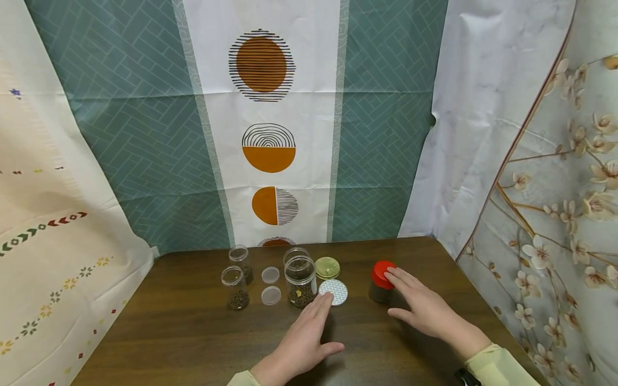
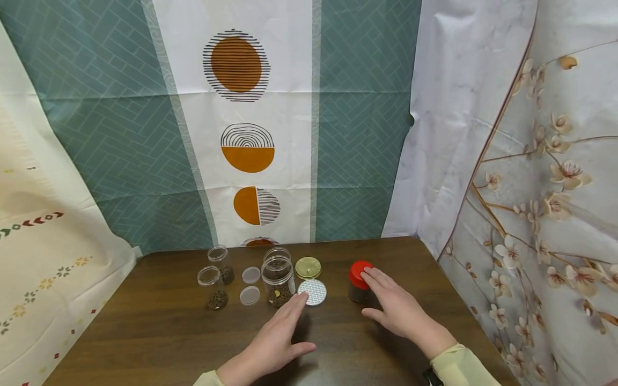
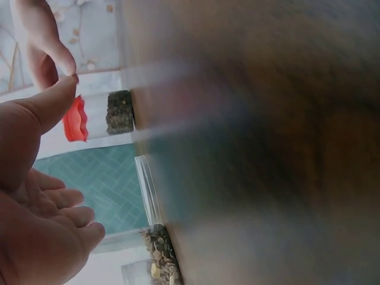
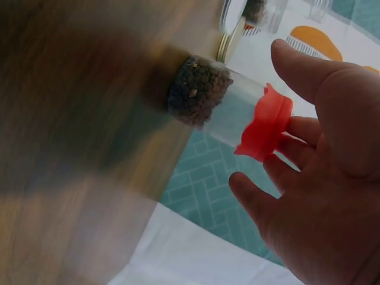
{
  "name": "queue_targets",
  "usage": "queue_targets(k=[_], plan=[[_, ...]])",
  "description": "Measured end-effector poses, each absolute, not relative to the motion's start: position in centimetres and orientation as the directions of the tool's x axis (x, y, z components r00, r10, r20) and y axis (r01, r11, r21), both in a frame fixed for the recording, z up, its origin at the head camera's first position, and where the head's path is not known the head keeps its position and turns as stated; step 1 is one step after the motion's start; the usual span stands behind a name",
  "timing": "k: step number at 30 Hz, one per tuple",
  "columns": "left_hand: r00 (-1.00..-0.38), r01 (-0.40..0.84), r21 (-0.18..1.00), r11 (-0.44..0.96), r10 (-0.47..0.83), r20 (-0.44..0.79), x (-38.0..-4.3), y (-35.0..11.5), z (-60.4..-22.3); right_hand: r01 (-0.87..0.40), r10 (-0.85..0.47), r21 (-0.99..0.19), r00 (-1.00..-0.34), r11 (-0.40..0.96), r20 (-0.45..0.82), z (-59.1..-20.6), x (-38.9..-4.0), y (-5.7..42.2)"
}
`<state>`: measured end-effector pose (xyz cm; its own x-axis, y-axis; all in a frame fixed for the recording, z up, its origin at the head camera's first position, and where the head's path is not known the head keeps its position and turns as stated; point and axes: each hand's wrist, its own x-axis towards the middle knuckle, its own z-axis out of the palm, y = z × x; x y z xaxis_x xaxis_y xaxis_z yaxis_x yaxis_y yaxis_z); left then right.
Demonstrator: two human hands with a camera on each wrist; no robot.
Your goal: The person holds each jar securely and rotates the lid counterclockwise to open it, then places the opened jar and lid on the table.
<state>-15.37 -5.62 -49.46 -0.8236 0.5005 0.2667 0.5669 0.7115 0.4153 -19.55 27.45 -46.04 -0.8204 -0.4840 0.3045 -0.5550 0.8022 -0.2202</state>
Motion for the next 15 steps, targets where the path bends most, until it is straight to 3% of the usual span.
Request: queue_targets(k=[15], plan=[[-0.866,0.482,0.576,0.661,0.461,0.196,-15.9,-6.2,-50.0,-0.617,-0.56,-0.276,-0.786,0.737,0.262,-45.8,-17.3,25.6]])
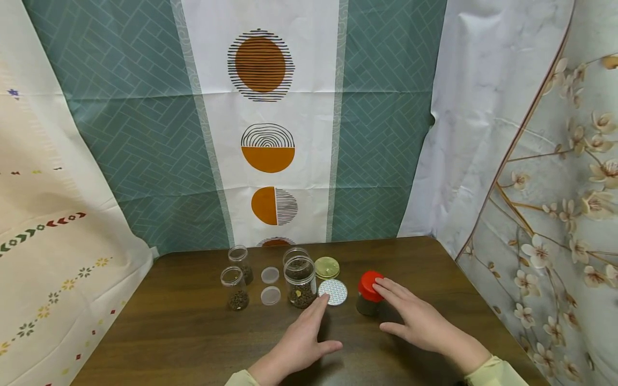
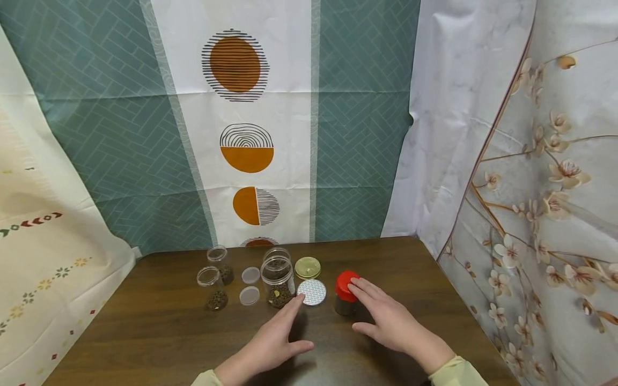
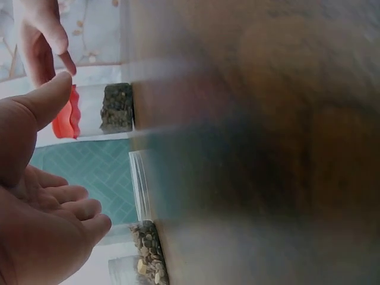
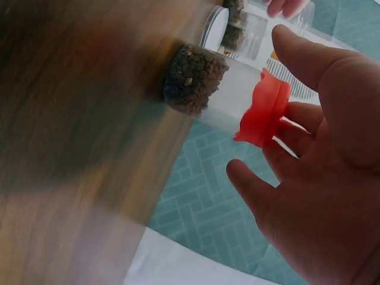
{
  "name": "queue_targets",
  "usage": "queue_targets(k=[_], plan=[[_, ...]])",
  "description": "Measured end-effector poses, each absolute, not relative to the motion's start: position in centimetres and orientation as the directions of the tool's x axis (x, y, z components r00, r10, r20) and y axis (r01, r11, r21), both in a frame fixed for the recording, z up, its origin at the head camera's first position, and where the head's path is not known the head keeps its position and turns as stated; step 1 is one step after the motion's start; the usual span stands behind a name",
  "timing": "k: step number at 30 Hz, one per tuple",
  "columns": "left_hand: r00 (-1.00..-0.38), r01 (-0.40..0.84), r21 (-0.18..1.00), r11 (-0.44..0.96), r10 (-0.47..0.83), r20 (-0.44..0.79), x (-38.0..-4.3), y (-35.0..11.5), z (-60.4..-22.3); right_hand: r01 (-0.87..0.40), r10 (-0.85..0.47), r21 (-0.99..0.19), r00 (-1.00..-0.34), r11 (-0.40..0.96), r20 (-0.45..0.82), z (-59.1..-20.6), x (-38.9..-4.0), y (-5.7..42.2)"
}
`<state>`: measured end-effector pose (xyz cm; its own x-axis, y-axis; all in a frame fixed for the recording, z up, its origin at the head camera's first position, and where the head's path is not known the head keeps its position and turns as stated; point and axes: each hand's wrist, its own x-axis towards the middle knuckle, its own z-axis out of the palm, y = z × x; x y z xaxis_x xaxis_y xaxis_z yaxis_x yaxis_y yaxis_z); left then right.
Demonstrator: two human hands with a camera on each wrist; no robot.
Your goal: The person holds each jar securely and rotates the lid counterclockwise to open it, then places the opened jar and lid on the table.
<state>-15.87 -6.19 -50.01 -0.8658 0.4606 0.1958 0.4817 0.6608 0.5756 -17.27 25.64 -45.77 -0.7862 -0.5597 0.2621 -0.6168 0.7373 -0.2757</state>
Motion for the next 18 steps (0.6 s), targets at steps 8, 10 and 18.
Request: queue_targets(k=[8,10,18], plan=[[-0.877,0.443,0.635,0.633,0.454,0.159,-16.1,-6.5,-50.1,-0.635,-0.584,-0.31,-0.772,0.707,0.249,-45.9,-16.4,24.8],[-0.879,0.435,0.641,0.632,0.451,0.152,-16.1,-6.5,-50.1,-0.635,-0.59,-0.319,-0.772,0.703,0.238,-45.8,-16.2,24.6],[-0.894,0.406,0.65,0.643,0.427,0.136,-16.3,-6.6,-50.2,-0.639,-0.613,-0.342,-0.765,0.689,0.196,-45.6,-15.3,23.8]])
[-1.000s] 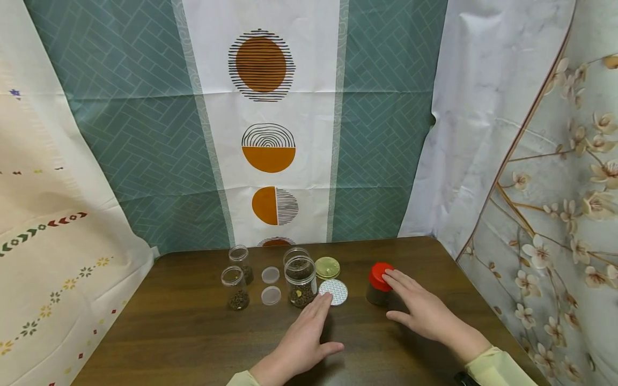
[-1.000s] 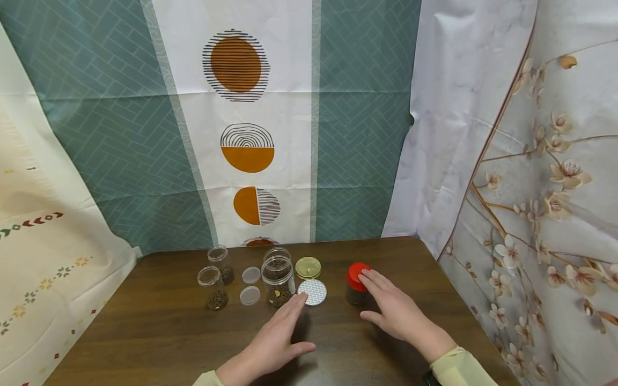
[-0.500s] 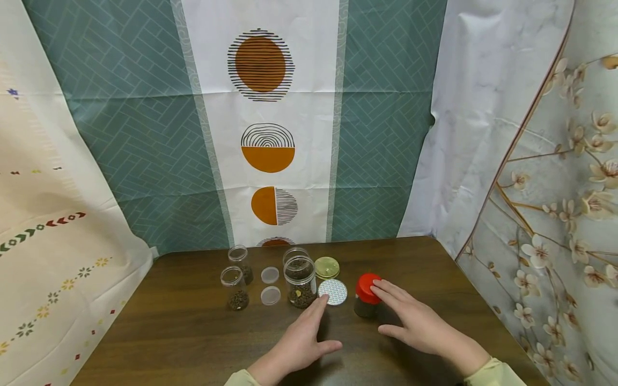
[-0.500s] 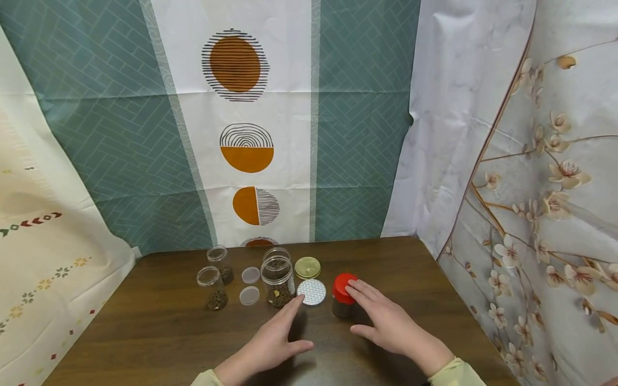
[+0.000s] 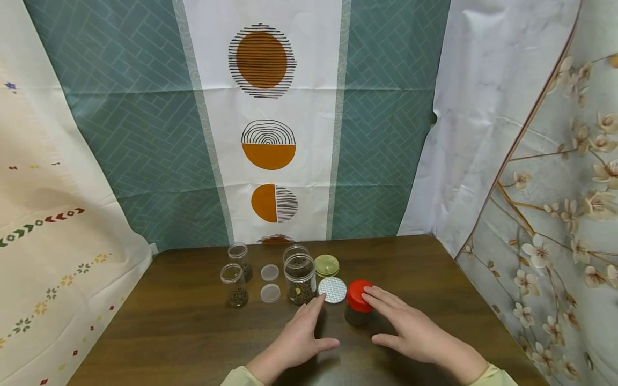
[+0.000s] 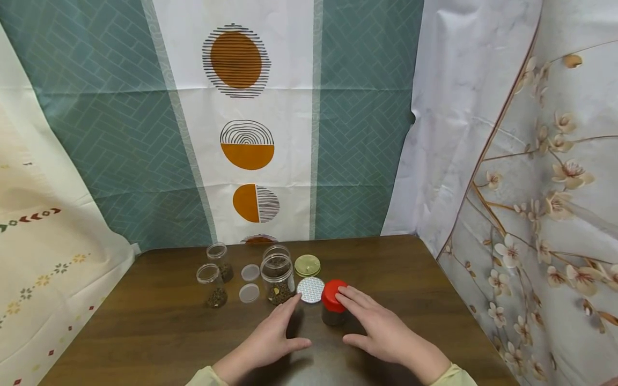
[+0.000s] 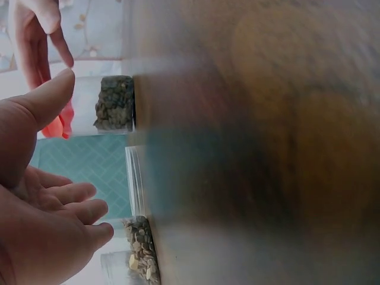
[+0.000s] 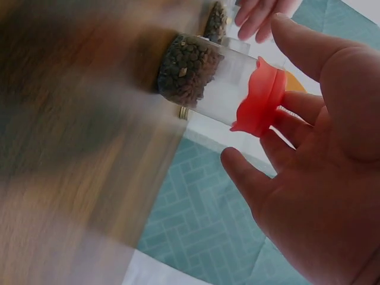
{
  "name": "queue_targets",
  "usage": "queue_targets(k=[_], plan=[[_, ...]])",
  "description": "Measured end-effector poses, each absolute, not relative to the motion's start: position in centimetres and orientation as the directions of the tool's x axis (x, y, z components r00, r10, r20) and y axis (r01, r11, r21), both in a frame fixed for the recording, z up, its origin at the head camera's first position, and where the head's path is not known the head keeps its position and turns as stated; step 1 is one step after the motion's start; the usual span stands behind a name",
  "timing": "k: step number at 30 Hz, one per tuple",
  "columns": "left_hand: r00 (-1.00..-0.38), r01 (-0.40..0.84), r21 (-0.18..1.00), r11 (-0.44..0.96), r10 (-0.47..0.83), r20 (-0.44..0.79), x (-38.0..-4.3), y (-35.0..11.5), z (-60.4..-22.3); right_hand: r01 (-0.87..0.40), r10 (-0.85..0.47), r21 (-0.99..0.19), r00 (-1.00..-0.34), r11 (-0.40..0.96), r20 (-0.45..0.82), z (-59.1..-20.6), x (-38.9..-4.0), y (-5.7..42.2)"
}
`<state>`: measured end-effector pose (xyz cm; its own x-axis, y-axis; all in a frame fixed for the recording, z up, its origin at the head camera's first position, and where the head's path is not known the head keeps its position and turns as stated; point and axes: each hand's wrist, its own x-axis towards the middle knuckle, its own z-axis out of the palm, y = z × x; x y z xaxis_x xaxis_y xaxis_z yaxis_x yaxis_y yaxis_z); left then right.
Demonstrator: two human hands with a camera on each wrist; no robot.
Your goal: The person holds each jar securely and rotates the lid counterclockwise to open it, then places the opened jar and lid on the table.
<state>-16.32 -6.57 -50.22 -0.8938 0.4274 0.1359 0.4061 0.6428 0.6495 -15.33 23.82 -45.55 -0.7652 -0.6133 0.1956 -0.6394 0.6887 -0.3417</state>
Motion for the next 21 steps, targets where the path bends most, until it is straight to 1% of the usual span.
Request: queue_targets(k=[8,15,21], plan=[[-0.892,0.413,0.64,0.648,0.428,0.143,-16.5,-7.0,-50.4,-0.651,-0.639,-0.366,-0.75,0.665,0.17,-45.8,-14.8,22.7],[-0.897,0.402,0.639,0.655,0.422,0.132,-16.6,-7.5,-50.5,-0.677,-0.663,-0.354,-0.727,0.646,0.179,-45.9,-14.7,21.6],[-0.893,0.411,0.648,0.642,0.425,0.145,-16.4,-8.0,-50.6,-0.69,-0.687,-0.387,-0.706,0.612,0.172,-46.0,-14.7,20.5]])
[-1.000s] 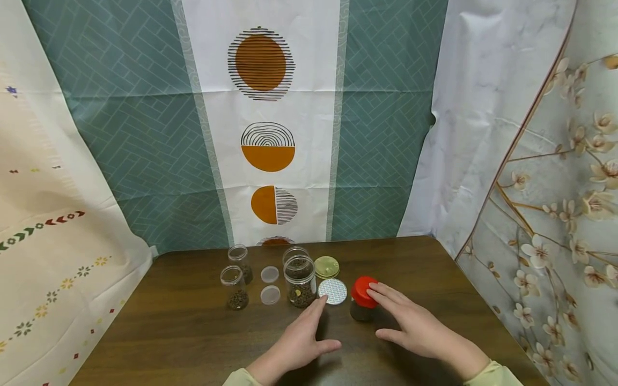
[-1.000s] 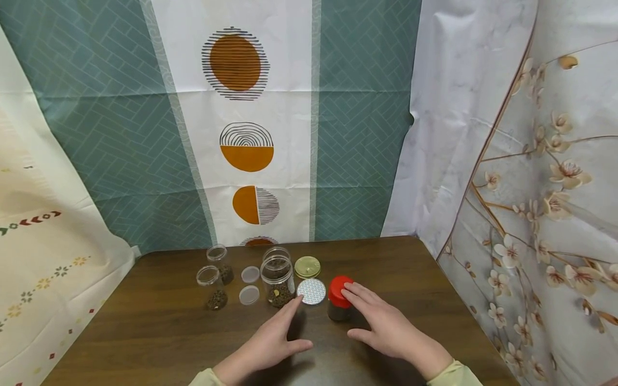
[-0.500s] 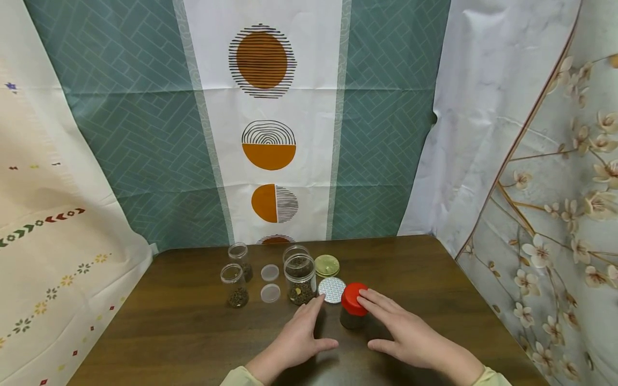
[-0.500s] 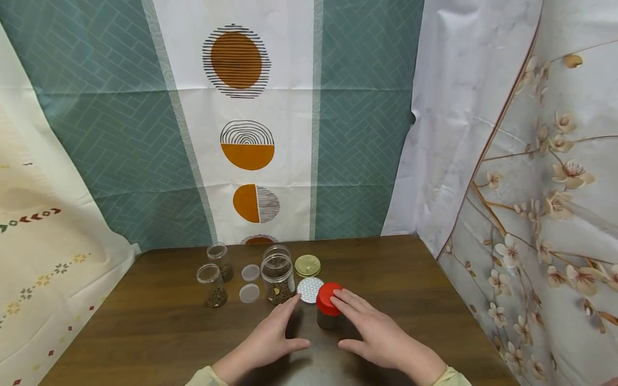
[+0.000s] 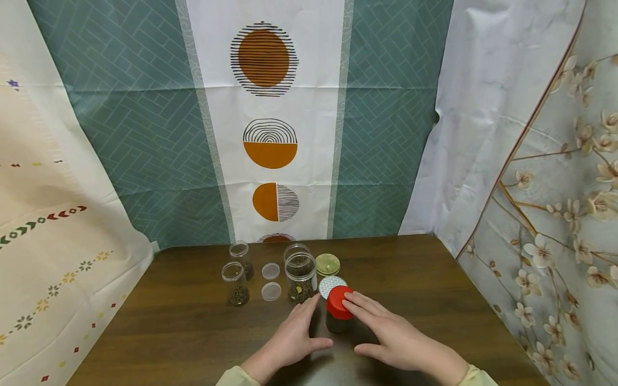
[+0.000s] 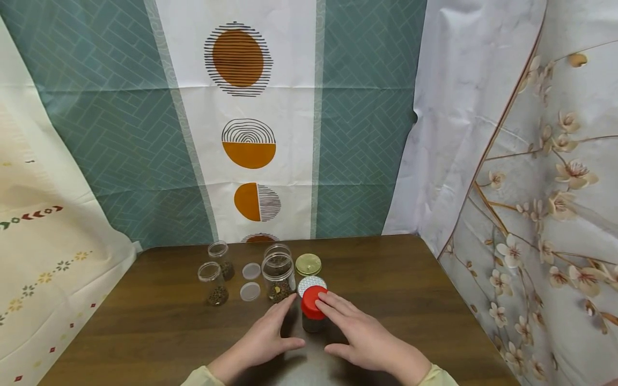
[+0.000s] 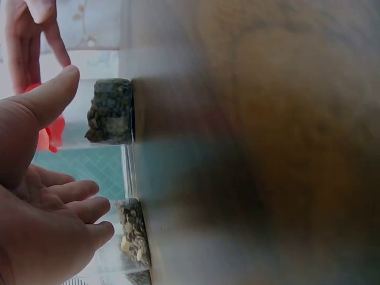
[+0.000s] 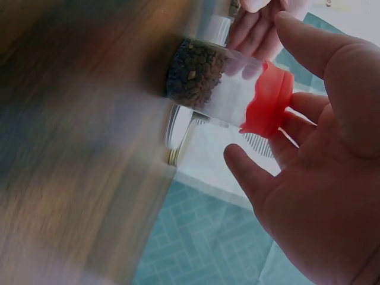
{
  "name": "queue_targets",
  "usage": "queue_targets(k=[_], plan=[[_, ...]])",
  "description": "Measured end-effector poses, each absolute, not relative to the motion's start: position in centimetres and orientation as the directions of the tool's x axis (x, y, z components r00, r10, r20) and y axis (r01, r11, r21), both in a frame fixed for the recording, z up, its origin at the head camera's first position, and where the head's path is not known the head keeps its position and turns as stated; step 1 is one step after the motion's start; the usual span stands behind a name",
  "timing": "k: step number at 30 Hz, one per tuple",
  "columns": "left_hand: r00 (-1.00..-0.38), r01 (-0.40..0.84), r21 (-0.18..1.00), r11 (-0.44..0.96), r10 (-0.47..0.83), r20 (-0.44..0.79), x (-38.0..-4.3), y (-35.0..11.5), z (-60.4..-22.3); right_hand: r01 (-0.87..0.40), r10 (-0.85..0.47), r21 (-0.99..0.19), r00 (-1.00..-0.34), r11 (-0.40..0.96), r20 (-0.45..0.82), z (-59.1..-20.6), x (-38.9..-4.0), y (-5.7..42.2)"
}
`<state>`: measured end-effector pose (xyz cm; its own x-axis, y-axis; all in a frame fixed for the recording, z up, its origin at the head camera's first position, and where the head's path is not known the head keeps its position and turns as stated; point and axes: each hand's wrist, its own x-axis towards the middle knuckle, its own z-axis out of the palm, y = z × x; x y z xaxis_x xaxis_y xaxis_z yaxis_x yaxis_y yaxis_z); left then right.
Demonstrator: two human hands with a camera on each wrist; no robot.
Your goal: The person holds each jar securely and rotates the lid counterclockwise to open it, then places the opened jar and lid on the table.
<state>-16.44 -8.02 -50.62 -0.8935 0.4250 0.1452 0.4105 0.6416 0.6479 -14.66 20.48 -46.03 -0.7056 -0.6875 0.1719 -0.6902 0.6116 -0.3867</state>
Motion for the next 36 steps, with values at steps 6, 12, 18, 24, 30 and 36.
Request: queue_targets(k=[6,12,18,24,30,36], plan=[[-0.894,0.414,0.648,0.639,0.421,0.156,-16.5,-8.7,-50.8,-0.707,-0.701,-0.391,-0.688,0.589,0.188,-46.1,-14.6,19.6],[-0.896,0.412,0.643,0.645,0.416,0.157,-16.6,-9.2,-50.9,-0.731,-0.714,-0.375,-0.667,0.57,0.216,-46.2,-14.4,19.0],[-0.886,0.432,0.638,0.637,0.433,0.168,-16.7,-9.4,-50.8,-0.757,-0.73,-0.362,-0.64,0.544,0.24,-46.4,-14.4,18.3],[-0.876,0.458,0.624,0.633,0.441,0.196,-16.9,-9.3,-50.8,-0.768,-0.746,-0.371,-0.623,0.523,0.238,-46.6,-14.4,17.6],[-0.89,0.434,0.635,0.639,0.416,0.189,-16.9,-9.4,-50.8,-0.76,-0.757,-0.399,-0.62,0.513,0.207,-46.4,-14.2,17.3],[-0.902,0.405,0.649,0.644,0.398,0.167,-17.2,-9.5,-51.0,-0.756,-0.769,-0.418,-0.613,0.503,0.183,-46.1,-14.2,17.2]])
